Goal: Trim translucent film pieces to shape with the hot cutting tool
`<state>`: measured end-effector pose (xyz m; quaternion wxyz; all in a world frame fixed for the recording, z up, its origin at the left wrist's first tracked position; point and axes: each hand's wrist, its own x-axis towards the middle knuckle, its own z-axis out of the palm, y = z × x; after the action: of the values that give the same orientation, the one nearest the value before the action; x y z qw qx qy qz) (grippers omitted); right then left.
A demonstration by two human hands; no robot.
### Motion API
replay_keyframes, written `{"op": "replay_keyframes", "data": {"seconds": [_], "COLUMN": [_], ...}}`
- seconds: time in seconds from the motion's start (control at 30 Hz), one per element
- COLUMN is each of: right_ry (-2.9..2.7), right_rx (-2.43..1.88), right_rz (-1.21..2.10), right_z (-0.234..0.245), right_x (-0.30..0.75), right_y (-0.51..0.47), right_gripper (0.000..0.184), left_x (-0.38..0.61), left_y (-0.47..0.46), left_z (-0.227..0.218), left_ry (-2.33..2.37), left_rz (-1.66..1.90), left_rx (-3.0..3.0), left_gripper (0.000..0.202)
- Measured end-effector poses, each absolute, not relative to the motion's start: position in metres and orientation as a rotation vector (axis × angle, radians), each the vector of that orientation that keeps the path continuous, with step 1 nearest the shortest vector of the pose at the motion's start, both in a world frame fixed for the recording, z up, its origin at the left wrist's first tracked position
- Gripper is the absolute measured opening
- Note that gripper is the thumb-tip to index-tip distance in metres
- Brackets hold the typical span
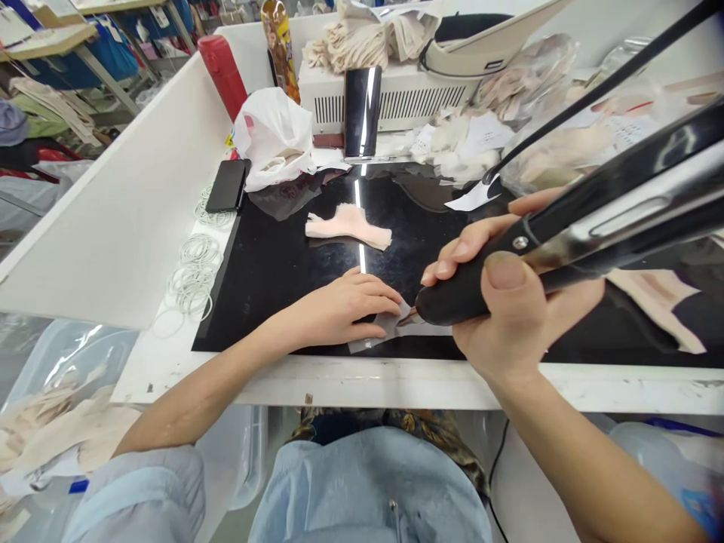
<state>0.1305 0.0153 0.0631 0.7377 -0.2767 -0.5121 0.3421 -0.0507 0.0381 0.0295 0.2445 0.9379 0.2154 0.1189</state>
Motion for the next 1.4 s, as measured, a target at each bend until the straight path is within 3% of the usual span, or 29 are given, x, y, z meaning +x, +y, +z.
{"op": "replay_keyframes", "data": {"seconds": [0.77,1.03,1.4], "right_ry": [-1.140,-1.158,-1.140], "right_rx": [-0.563,-0.665,-0.626], "right_rz": [0.796,0.586,0.624], "right_z": [0.058,0.056,0.057], "right_x": [0.141,0.136,0.137], "right_y": [0.010,0.019,0.022], "right_gripper": [0.035,0.030,0.029], "left_x": [-0.051,-0.054,-0.059], "left_y": [0.037,0.038,0.036], "left_z": [0.034,0.025,0.027], "left_ry": [0.676,0.663,0.605], "left_rz": [0.267,0.407,0.283], "left_rx": [2.505,2.553,2.463], "left_gripper": [0.030,0.029,0.045]}}
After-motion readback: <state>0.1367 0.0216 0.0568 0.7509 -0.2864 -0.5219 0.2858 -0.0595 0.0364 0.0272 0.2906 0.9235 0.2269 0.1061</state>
